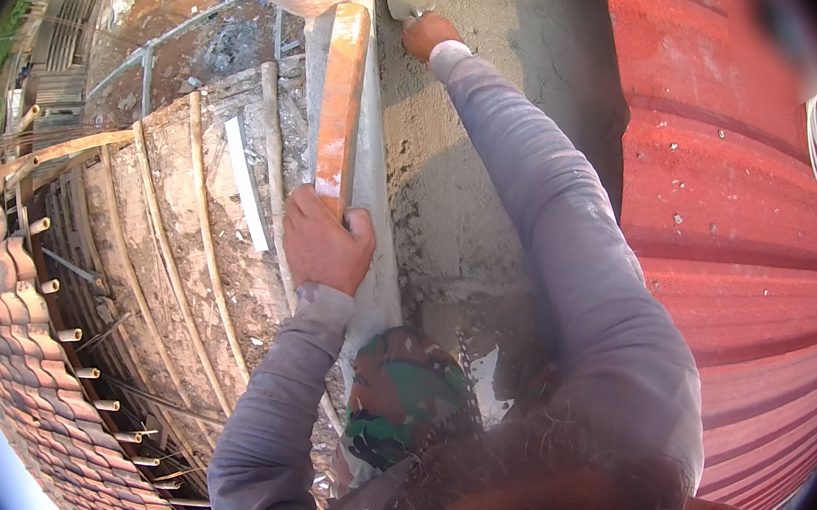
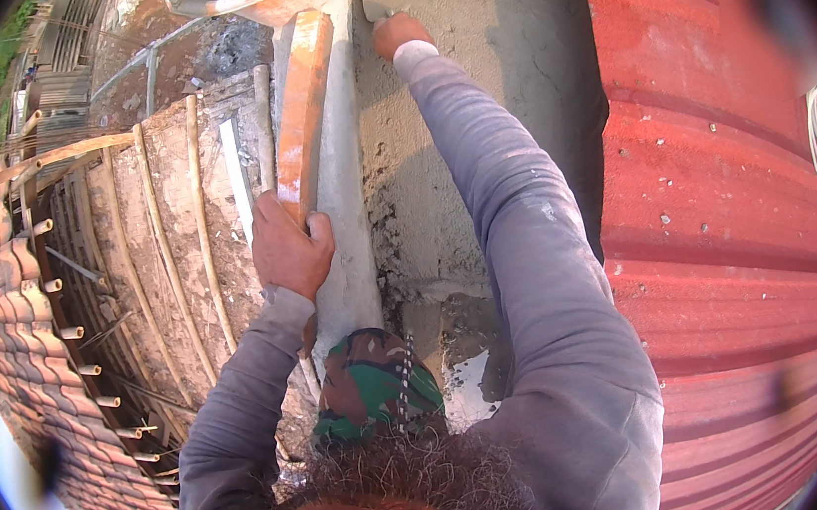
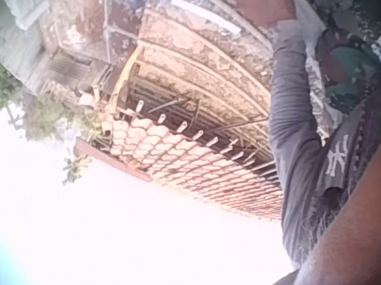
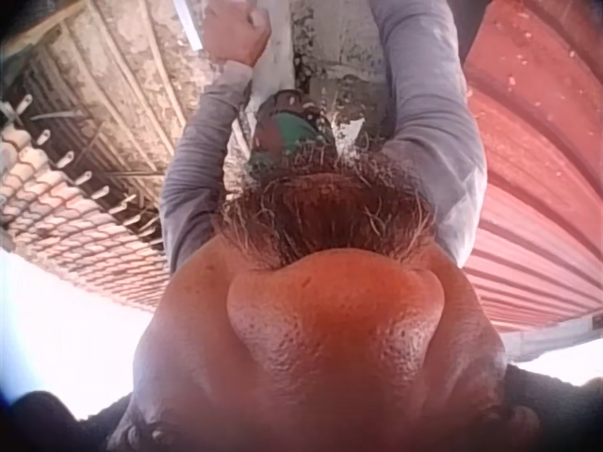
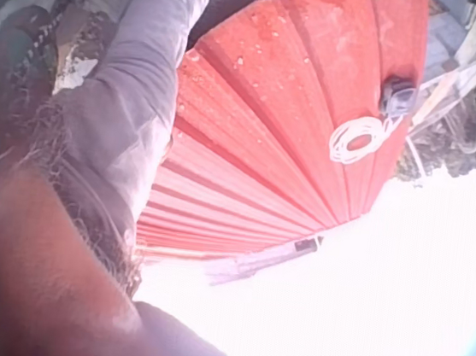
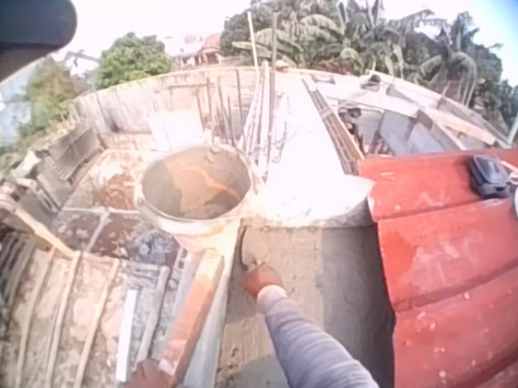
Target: The person applies wet cement to a roof ledge using a trowel from a bucket. They then use a wooden straight edge to level and smooth the surface of the cement along the length of the ledge.
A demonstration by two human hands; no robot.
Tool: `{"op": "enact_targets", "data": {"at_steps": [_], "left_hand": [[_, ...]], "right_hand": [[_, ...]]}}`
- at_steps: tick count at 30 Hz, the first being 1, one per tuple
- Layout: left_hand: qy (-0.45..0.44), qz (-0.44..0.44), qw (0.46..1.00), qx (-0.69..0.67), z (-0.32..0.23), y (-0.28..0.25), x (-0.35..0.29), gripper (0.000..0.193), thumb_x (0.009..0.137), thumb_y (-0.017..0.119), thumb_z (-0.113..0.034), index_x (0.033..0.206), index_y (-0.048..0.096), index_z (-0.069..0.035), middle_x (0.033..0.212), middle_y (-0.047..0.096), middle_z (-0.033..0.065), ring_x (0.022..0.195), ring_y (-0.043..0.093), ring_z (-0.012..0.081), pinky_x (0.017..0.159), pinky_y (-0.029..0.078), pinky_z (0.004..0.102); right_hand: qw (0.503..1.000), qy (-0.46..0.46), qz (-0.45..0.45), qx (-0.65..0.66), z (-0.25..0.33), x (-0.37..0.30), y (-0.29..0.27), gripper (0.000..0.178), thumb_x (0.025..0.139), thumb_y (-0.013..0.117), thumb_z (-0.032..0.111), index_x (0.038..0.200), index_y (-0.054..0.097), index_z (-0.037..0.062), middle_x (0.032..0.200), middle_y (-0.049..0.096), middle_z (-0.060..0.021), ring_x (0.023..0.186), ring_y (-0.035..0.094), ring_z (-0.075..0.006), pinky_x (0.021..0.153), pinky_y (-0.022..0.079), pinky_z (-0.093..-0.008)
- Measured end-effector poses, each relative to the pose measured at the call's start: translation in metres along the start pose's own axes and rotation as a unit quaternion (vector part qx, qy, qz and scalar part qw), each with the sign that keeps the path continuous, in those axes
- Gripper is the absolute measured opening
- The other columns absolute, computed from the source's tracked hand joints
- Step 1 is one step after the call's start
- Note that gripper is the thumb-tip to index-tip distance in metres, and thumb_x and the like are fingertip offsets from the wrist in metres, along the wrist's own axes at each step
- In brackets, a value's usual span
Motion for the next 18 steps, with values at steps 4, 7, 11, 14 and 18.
{"op": "enact_targets", "data": {"at_steps": [4,7,11,14,18], "left_hand": [[-0.015,-0.006,1.0,0.01,0.004,-0.004,-0.003,0.042,0.087,0.065,-0.022,0.117,0.05,0.004,0.108,0.059,0.0276,0.1,0.061,0.0501,0.087,0.05,0.0583],[-0.019,0.0,1.0,0.013,0.003,-0.004,-0.001,0.042,0.087,0.065,-0.022,0.118,0.05,0.003,0.108,0.059,0.0273,0.101,0.061,0.0499,0.087,0.05,0.0586],[-0.009,-0.004,1.0,0.008,0.002,-0.004,0.0,0.04,0.084,0.065,-0.023,0.11,0.048,0.003,0.106,0.058,0.0292,0.098,0.061,0.0509,0.087,0.051,0.0596],[-0.024,0.016,1.0,0.01,-0.001,-0.005,0.001,0.041,0.084,0.065,-0.023,0.111,0.048,0.003,0.107,0.059,0.0286,0.099,0.062,0.0503,0.088,0.051,0.0595],[-0.023,0.002,1.0,0.005,0.002,-0.004,-0.001,0.042,0.085,0.065,-0.024,0.114,0.049,0.002,0.109,0.059,0.0277,0.101,0.062,0.0491,0.089,0.051,0.0589]], "right_hand": [[0.997,0.0,0.081,-0.011,0.033,-0.017,-0.024,0.056,0.106,0.048,0.042,0.133,0.071,-0.0016,0.138,0.068,-0.0289,0.13,0.066,-0.0444,0.114,0.049,-0.05],[0.995,0.009,0.084,-0.042,0.025,-0.004,-0.028,0.054,0.106,0.049,0.042,0.136,0.07,0.0015,0.14,0.068,-0.0262,0.13,0.066,-0.0431,0.113,0.051,-0.0497],[0.993,0.01,0.085,-0.078,0.018,0.003,-0.031,0.054,0.106,0.051,0.042,0.142,0.069,0.0059,0.147,0.066,-0.0209,0.135,0.064,-0.0404,0.114,0.05,-0.0494],[0.992,0.007,0.097,-0.084,-0.013,0.026,-0.042,0.055,0.107,0.052,0.044,0.142,0.069,0.0062,0.147,0.066,-0.0213,0.135,0.064,-0.041,0.114,0.05,-0.0498],[0.99,0.02,0.106,-0.092,-0.059,0.036,-0.067,0.057,0.107,0.052,0.048,0.141,0.069,0.0049,0.146,0.066,-0.0226,0.135,0.063,-0.0418,0.115,0.049,-0.0504]]}}
Point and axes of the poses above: each hand's wrist, its own x-axis towards the middle knuckle, its own y-axis out of the palm, z = x × y, the point moved 6 cm from there along x, towards the middle knuckle
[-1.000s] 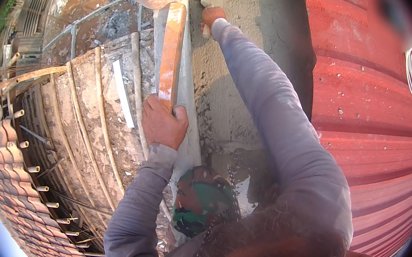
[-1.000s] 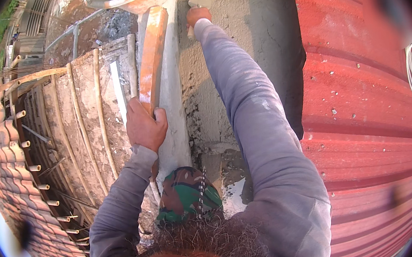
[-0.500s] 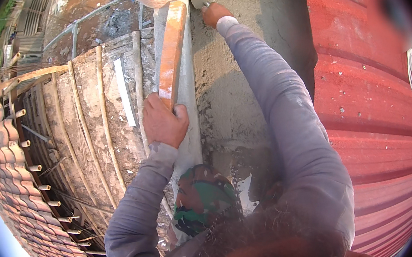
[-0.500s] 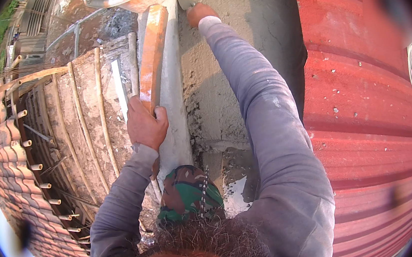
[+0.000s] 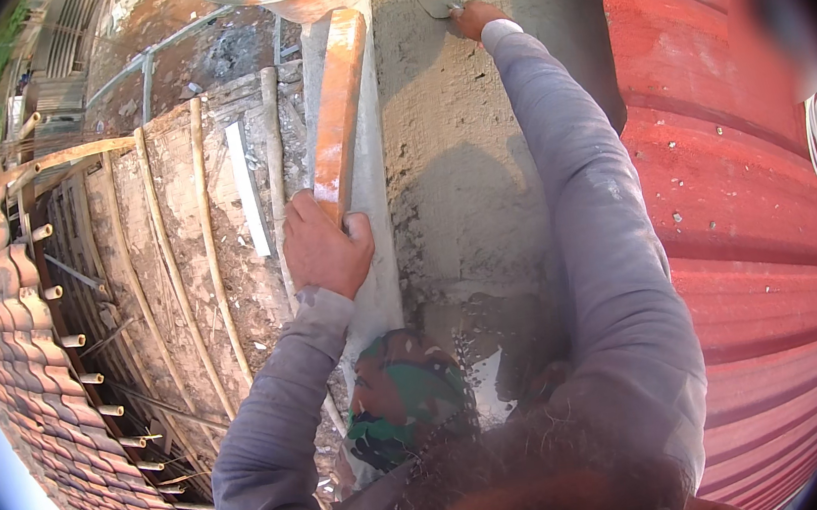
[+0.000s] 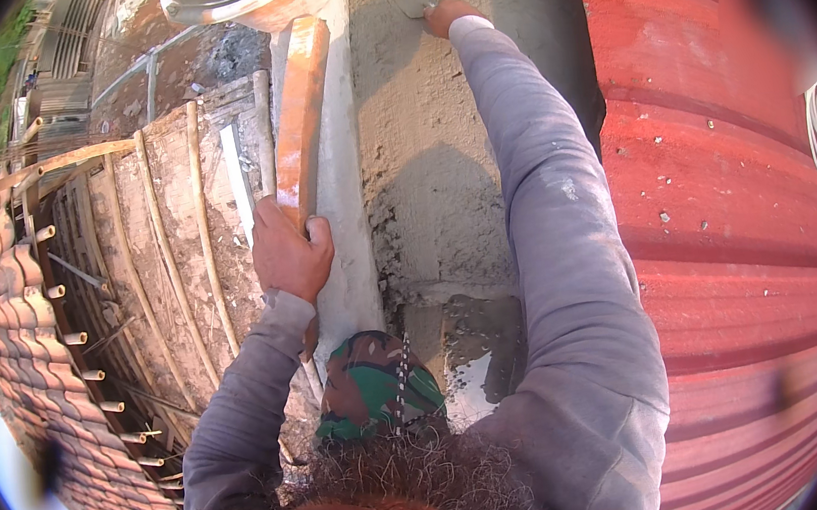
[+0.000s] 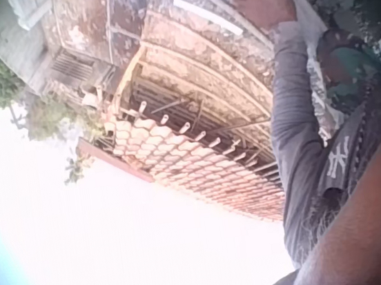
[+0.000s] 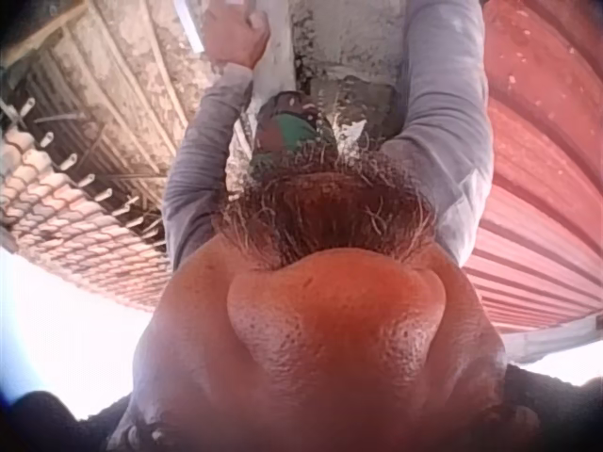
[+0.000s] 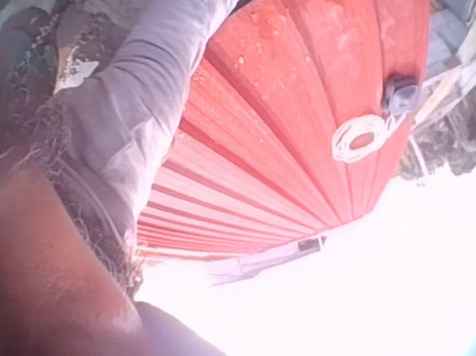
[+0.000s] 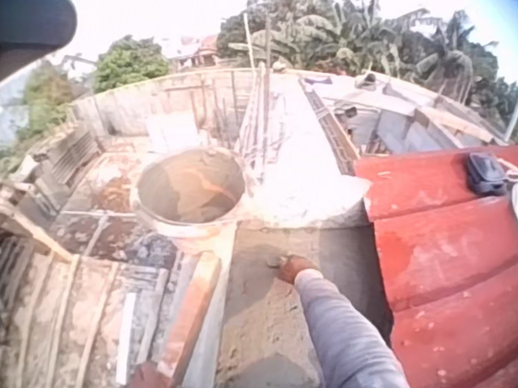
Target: The person applies wet cement to a roof ledge using a trowel from a bucket. They then use a wooden straight edge to level and smooth the surface of the cement along the length of the ledge.
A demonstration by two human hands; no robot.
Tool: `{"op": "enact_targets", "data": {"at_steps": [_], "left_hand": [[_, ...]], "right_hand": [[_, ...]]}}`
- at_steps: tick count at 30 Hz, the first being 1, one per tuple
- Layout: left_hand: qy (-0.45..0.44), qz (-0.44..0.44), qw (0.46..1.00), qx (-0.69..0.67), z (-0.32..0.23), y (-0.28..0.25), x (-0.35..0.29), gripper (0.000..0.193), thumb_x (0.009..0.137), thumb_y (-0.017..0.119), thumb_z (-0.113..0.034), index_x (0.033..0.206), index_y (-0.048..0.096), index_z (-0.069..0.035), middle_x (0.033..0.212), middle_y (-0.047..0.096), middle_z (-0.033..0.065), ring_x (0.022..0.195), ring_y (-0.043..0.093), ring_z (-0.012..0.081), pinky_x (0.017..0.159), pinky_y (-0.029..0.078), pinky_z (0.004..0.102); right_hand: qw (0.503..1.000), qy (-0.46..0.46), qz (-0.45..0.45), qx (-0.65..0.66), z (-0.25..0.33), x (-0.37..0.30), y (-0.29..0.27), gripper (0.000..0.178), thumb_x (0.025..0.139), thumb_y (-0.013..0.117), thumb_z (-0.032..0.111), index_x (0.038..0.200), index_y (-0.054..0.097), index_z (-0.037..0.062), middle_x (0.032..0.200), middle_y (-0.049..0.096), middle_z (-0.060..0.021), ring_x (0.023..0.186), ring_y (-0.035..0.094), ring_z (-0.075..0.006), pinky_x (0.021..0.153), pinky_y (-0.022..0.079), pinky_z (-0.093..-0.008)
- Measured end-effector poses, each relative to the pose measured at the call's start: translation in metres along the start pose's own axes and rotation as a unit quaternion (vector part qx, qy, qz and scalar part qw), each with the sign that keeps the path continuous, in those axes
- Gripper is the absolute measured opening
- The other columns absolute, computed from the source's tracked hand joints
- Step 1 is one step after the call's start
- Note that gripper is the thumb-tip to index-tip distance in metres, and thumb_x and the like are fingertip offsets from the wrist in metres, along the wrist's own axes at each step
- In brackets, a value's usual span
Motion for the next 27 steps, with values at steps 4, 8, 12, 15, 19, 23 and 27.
{"op": "enact_targets", "data": {"at_steps": [4,8,12,15,19,23,27], "left_hand": [[-0.002,0.003,1.0,0.004,0.0,-0.001,-0.001,0.044,0.085,0.066,-0.025,0.116,0.05,0.002,0.111,0.059,0.0269,0.102,0.062,0.0483,0.089,0.051,0.058],[0.01,-0.011,1.0,0.01,0.001,0.001,-0.001,0.045,0.085,0.066,-0.025,0.117,0.05,0.002,0.11,0.059,0.0261,0.102,0.062,0.0476,0.09,0.051,0.0577],[0.0,0.005,1.0,0.017,-0.002,-0.002,-0.003,0.05,0.088,0.065,-0.022,0.126,0.049,0.006,0.112,0.06,0.0289,0.105,0.061,0.0499,0.092,0.05,0.0577],[0.003,0.008,1.0,0.007,-0.003,0.0,-0.001,0.05,0.088,0.065,-0.022,0.126,0.049,0.005,0.112,0.06,0.0293,0.104,0.062,0.0502,0.091,0.05,0.0579],[0.008,-0.002,1.0,0.016,0.0,0.001,-0.002,0.051,0.088,0.065,-0.023,0.127,0.049,0.005,0.112,0.06,0.0297,0.104,0.062,0.0503,0.091,0.051,0.0579],[0.007,0.001,1.0,0.015,-0.002,0.001,-0.001,0.052,0.088,0.065,-0.023,0.128,0.049,0.006,0.112,0.06,0.0299,0.105,0.062,0.0503,0.09,0.051,0.0581],[-0.002,-0.003,1.0,0.02,-0.001,0.0,0.0,0.046,0.085,0.064,-0.025,0.119,0.051,0.003,0.109,0.06,0.0264,0.101,0.063,0.0488,0.089,0.052,0.0582]], "right_hand": [[0.999,0.027,-0.022,0.0,-0.056,-0.004,-0.024,0.061,0.108,0.052,0.051,0.141,0.067,0.0018,0.139,0.069,-0.0233,0.117,0.067,-0.0386,0.102,0.052,-0.0479],[0.997,0.034,-0.06,-0.032,-0.093,-0.012,-0.042,0.065,0.109,0.05,0.052,0.141,0.064,-0.0025,0.127,0.074,-0.0232,0.078,0.076,-0.0322,0.075,0.06,-0.0427],[0.994,0.076,-0.077,-0.015,-0.129,-0.015,-0.052,0.064,0.108,0.05,0.05,0.137,0.067,-0.0042,0.124,0.074,-0.0237,0.088,0.074,-0.0348,0.082,0.059,-0.0439],[0.987,0.137,-0.078,0.035,-0.16,-0.015,-0.056,0.064,0.105,0.053,0.05,0.138,0.068,-0.0021,0.142,0.066,-0.0259,0.128,0.063,-0.0406,0.11,0.05,-0.0461],[0.975,0.18,-0.089,0.098,-0.156,-0.037,-0.064,0.063,0.105,0.052,0.049,0.136,0.069,-0.0039,0.133,0.069,-0.0257,0.12,0.067,-0.0403,0.106,0.052,-0.0479],[0.992,0.097,-0.086,-0.003,-0.114,-0.045,-0.059,0.063,0.108,0.048,0.05,0.137,0.068,-0.0029,0.115,0.078,-0.0231,0.094,0.077,-0.0395,0.095,0.058,-0.0525],[0.986,0.084,-0.121,-0.074,-0.102,-0.045,-0.053,0.065,0.108,0.047,0.053,0.143,0.065,0.0016,0.134,0.072,-0.0244,0.118,0.073,-0.0428,0.113,0.049,-0.0506]]}}
Point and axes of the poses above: each hand's wrist, its own x-axis towards the middle knuckle, its own y-axis out of the palm, z = x × y, the point moved 6 cm from there along x, towards the middle knuckle
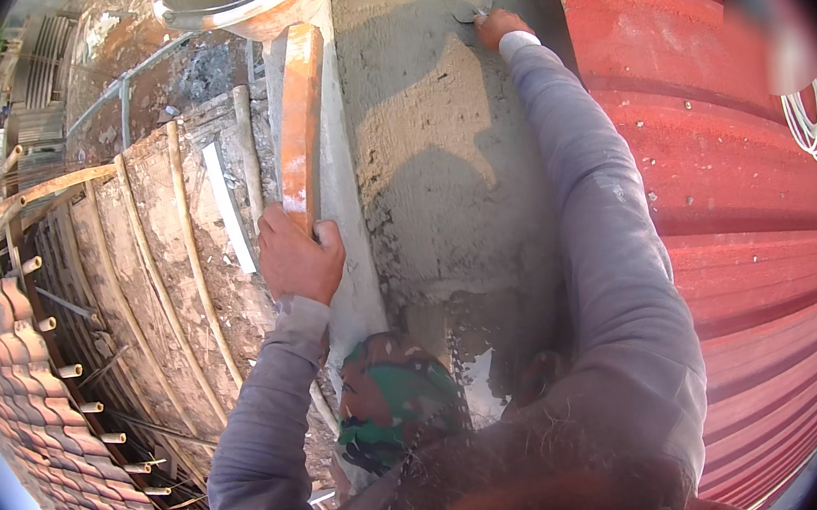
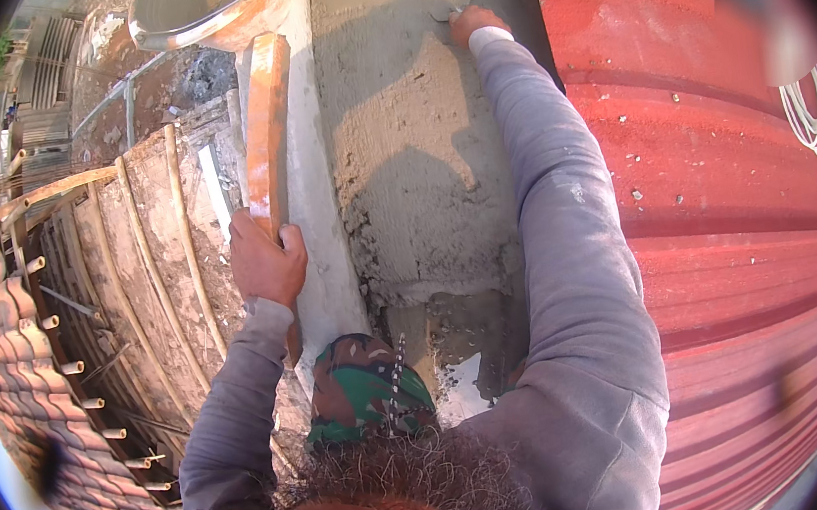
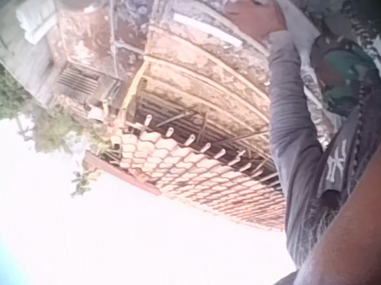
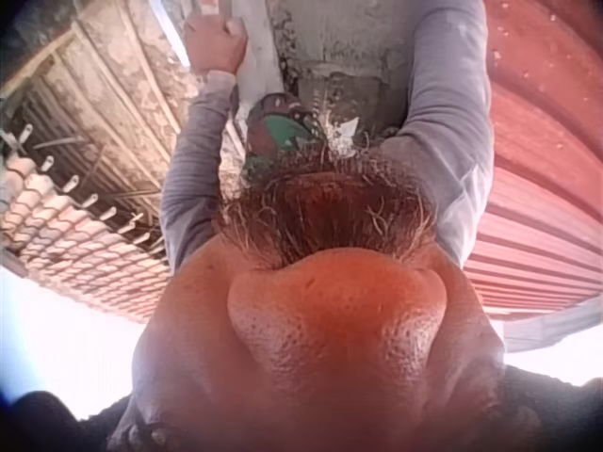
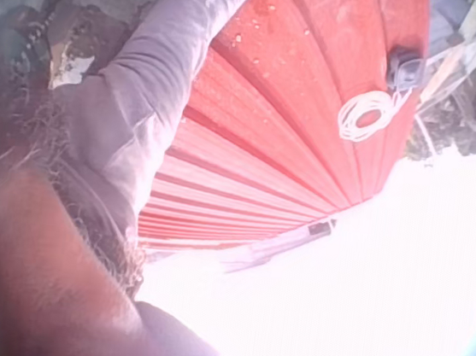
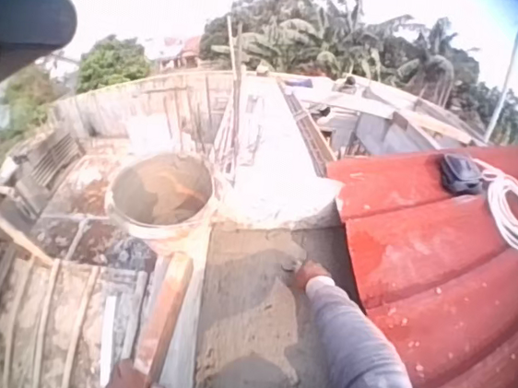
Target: The person applies wet cement to a roof ledge using a trowel from a bucket. They then use a wooden straight edge to level and smooth the surface of the cement along the length of the ledge.
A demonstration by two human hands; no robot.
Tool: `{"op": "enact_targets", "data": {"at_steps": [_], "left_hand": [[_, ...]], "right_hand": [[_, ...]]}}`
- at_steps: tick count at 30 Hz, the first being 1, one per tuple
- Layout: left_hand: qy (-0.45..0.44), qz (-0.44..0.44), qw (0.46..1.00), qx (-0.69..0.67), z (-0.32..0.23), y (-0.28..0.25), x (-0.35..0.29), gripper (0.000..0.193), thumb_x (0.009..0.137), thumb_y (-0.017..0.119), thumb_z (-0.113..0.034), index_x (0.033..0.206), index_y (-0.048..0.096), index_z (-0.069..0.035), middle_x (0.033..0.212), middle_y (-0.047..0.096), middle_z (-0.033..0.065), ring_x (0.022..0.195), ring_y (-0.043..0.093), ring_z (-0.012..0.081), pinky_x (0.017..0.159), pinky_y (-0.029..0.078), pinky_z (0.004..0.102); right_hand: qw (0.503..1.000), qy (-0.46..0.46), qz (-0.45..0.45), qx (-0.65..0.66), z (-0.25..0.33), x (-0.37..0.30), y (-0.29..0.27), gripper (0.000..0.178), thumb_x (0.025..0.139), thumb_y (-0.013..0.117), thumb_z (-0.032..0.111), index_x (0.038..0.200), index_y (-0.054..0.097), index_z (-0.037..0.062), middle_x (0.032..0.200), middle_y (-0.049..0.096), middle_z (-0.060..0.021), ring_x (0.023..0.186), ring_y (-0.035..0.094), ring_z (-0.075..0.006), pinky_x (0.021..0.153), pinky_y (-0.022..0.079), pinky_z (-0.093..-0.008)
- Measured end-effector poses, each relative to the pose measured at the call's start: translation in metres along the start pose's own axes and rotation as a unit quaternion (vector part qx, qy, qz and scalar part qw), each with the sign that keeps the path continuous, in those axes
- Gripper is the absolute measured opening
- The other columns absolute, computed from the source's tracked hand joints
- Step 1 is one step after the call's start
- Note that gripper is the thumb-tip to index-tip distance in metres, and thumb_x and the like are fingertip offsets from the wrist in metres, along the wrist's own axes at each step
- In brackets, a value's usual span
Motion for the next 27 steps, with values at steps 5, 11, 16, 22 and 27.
{"op": "enact_targets", "data": {"at_steps": [5,11,16,22,27], "left_hand": [[0.017,-0.017,1.0,-0.005,0.0,-0.001,-0.001,0.045,0.085,0.064,-0.024,0.119,0.05,0.003,0.109,0.059,0.0268,0.1,0.063,0.0494,0.088,0.052,0.0587],[0.018,-0.006,0.999,-0.029,0.0,0.0,0.0,0.04,0.085,0.064,-0.022,0.112,0.049,0.003,0.108,0.059,0.0282,0.1,0.062,0.0504,0.089,0.051,0.0596],[0.018,0.003,1.0,-0.022,0.002,0.001,-0.001,0.047,0.087,0.064,-0.02,0.124,0.05,0.007,0.11,0.059,0.0286,0.105,0.06,0.0494,0.092,0.05,0.0568],[0.012,0.003,1.0,-0.02,0.003,0.0,0.0,0.044,0.087,0.064,-0.02,0.12,0.05,0.006,0.108,0.058,0.029,0.103,0.06,0.0498,0.089,0.051,0.058],[0.013,0.001,1.0,-0.018,0.004,0.001,0.001,0.039,0.086,0.064,-0.02,0.113,0.049,0.004,0.106,0.058,0.0281,0.1,0.061,0.0503,0.087,0.05,0.0594]], "right_hand": [[0.994,0.063,0.015,0.089,-0.06,0.034,0.002,0.061,0.105,0.053,0.048,0.139,0.069,-0.0002,0.147,0.063,-0.0273,0.139,0.06,-0.0424,0.118,0.047,-0.0482],[0.974,0.132,-0.027,0.183,-0.114,0.057,0.014,0.058,0.101,0.062,0.046,0.13,0.072,-0.0036,0.141,0.066,-0.0289,0.135,0.063,-0.0426,0.114,0.05,-0.0475],[0.997,0.03,0.002,-0.066,-0.104,0.058,0.02,0.048,0.101,0.062,0.044,0.12,0.074,0.0011,0.129,0.069,-0.0241,0.118,0.069,-0.0366,0.098,0.057,-0.0459],[0.937,0.172,0.026,0.303,-0.117,0.053,0.02,0.044,0.106,0.054,0.042,0.123,0.064,0.0022,0.107,0.066,-0.0193,0.092,0.068,-0.0334,0.078,0.058,-0.0472],[0.869,0.205,0.061,0.446,-0.102,0.06,0.014,0.04,0.111,0.048,0.04,0.125,0.055,0.0032,0.088,0.064,-0.0153,0.071,0.068,-0.0307,0.06,0.059,-0.0483]]}}
Point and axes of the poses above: each hand's wrist, its own x-axis towards the middle knuckle, its own y-axis out of the palm, z = x × y, the point moved 6 cm from there along x, towards the middle knuckle
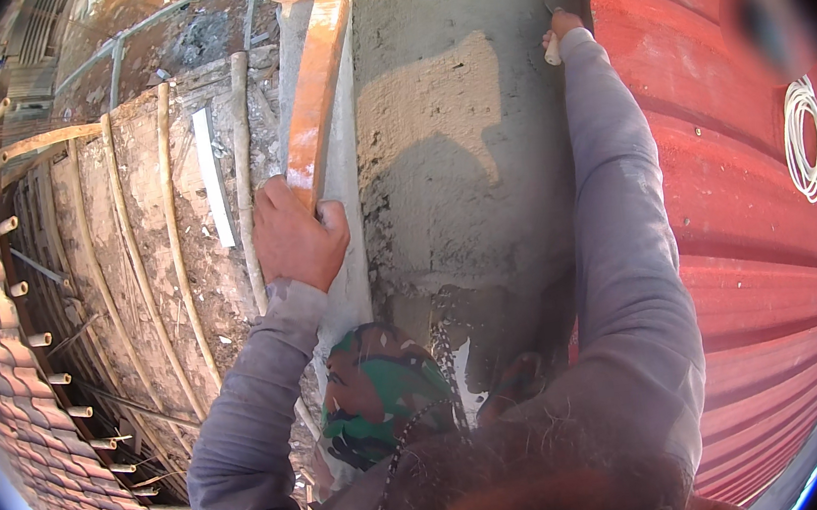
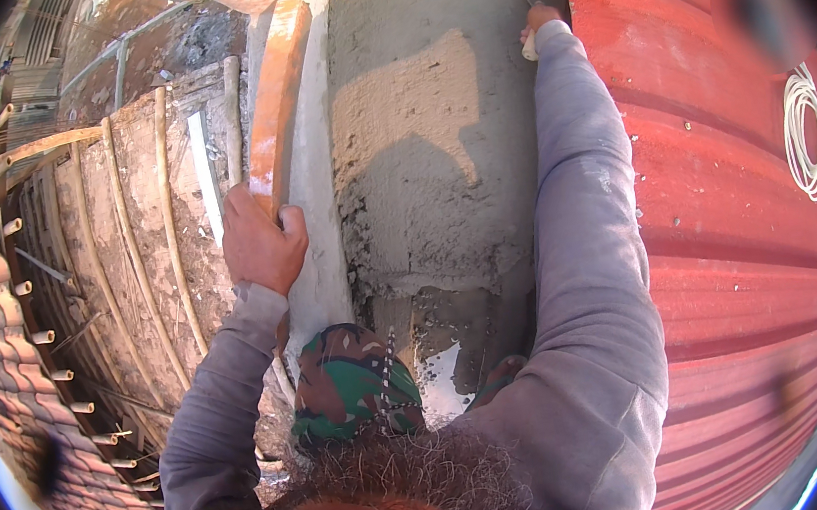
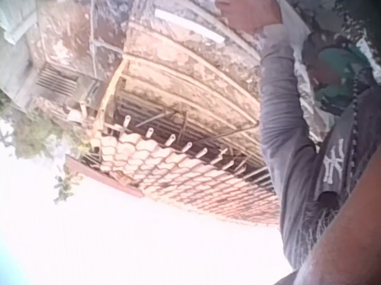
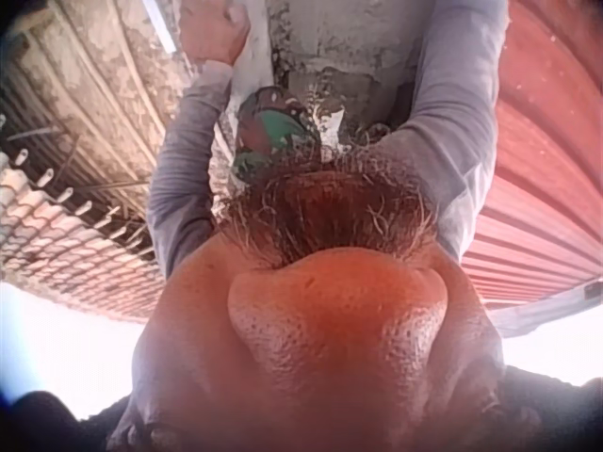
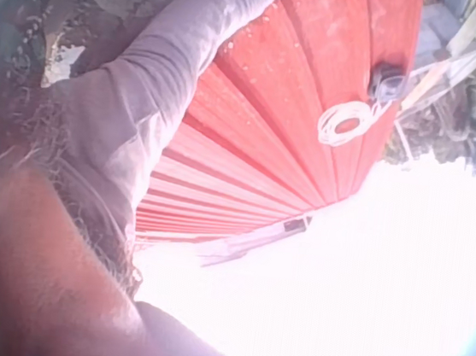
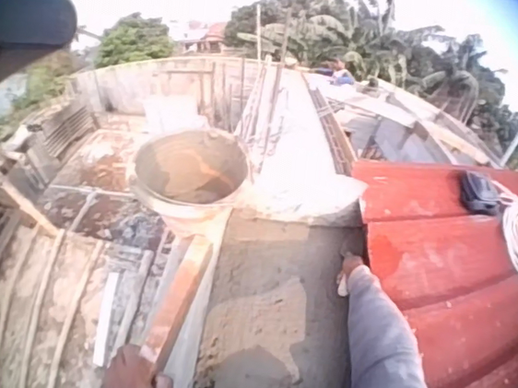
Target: The person applies wet cement to a roof ledge using a trowel from a bucket. They then use a wooden straight edge to level and smooth the surface of the cement along the length of the ledge.
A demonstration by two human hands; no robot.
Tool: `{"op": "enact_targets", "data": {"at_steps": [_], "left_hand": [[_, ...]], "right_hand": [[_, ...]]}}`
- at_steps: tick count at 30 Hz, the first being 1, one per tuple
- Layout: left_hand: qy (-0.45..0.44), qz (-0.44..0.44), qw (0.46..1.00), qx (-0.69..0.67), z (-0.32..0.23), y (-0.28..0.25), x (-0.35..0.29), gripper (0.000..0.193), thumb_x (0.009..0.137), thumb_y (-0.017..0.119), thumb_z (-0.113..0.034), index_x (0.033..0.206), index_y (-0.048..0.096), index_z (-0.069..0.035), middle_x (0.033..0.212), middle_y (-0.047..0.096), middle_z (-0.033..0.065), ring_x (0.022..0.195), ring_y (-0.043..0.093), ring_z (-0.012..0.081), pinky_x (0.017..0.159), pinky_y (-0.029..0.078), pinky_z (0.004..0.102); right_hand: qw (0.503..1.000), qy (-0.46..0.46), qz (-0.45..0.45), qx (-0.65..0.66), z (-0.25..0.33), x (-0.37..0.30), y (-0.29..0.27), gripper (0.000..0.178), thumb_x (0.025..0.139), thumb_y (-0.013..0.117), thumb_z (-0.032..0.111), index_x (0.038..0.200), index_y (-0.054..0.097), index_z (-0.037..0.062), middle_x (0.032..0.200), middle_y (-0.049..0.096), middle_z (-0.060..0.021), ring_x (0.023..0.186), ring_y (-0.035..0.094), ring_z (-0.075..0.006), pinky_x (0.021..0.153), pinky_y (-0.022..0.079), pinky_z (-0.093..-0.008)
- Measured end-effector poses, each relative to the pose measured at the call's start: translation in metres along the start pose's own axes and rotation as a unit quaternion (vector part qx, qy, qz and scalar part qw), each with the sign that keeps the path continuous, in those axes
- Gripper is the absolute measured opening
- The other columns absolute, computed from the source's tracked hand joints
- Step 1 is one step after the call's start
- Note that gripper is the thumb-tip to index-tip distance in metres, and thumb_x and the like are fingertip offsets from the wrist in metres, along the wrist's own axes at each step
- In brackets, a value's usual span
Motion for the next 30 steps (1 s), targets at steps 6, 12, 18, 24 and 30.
{"op": "enact_targets", "data": {"at_steps": [6,12,18,24,30], "left_hand": [[-0.001,0.012,1.0,0.002,-0.002,0.001,0.001,0.043,0.087,0.064,-0.022,0.118,0.05,0.004,0.108,0.059,0.0277,0.102,0.061,0.0498,0.089,0.05,0.0585],[-0.017,0.01,1.0,0.014,-0.002,-0.002,-0.002,0.045,0.087,0.064,-0.024,0.119,0.051,0.005,0.109,0.06,0.0278,0.103,0.062,0.0491,0.09,0.05,0.0583],[0.002,-0.01,1.0,0.004,-0.001,0.0,-0.001,0.044,0.087,0.064,-0.023,0.118,0.051,0.005,0.108,0.06,0.0278,0.102,0.062,0.0497,0.089,0.051,0.0576],[0.005,-0.012,1.0,-0.004,-0.006,0.001,-0.001,0.042,0.087,0.064,-0.023,0.117,0.05,0.004,0.108,0.06,0.028,0.102,0.062,0.0499,0.089,0.051,0.0584],[-0.011,0.0,1.0,0.009,0.0,0.001,-0.003,0.043,0.085,0.066,-0.025,0.114,0.049,0.002,0.111,0.059,0.0276,0.101,0.063,0.0502,0.088,0.052,0.0604]], "right_hand": [[0.989,0.076,-0.041,0.116,-0.023,-0.004,-0.006,0.042,0.113,0.045,0.04,0.13,0.054,0.0024,0.094,0.064,-0.0178,0.073,0.067,-0.0324,0.063,0.059,-0.051],[0.976,0.079,-0.028,0.202,-0.06,-0.067,0.018,0.043,0.111,0.048,0.043,0.125,0.055,0.0022,0.098,0.063,-0.0178,0.075,0.066,-0.0323,0.064,0.058,-0.0514],[0.995,0.014,0.002,0.102,-0.06,-0.064,0.012,0.046,0.109,0.052,0.046,0.119,0.057,0.0013,0.093,0.063,-0.0146,0.073,0.065,-0.0298,0.062,0.057,-0.0488],[0.994,-0.038,0.071,-0.075,-0.027,-0.078,0.103,0.052,0.108,0.057,0.049,0.115,0.064,-0.0027,0.088,0.066,-0.0146,0.068,0.067,-0.0273,0.058,0.06,-0.0446],[0.968,-0.1,0.152,-0.175,0.025,-0.155,0.218,0.06,0.108,0.047,0.05,0.109,0.072,-0.0041,0.084,0.074,-0.0165,0.069,0.073,-0.0304,0.073,0.062,-0.0466]]}}
Point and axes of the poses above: each hand's wrist, its own x-axis towards the middle knuckle, its own y-axis out of the palm, z = x × y, the point moved 6 cm from there along x, towards the middle knuckle
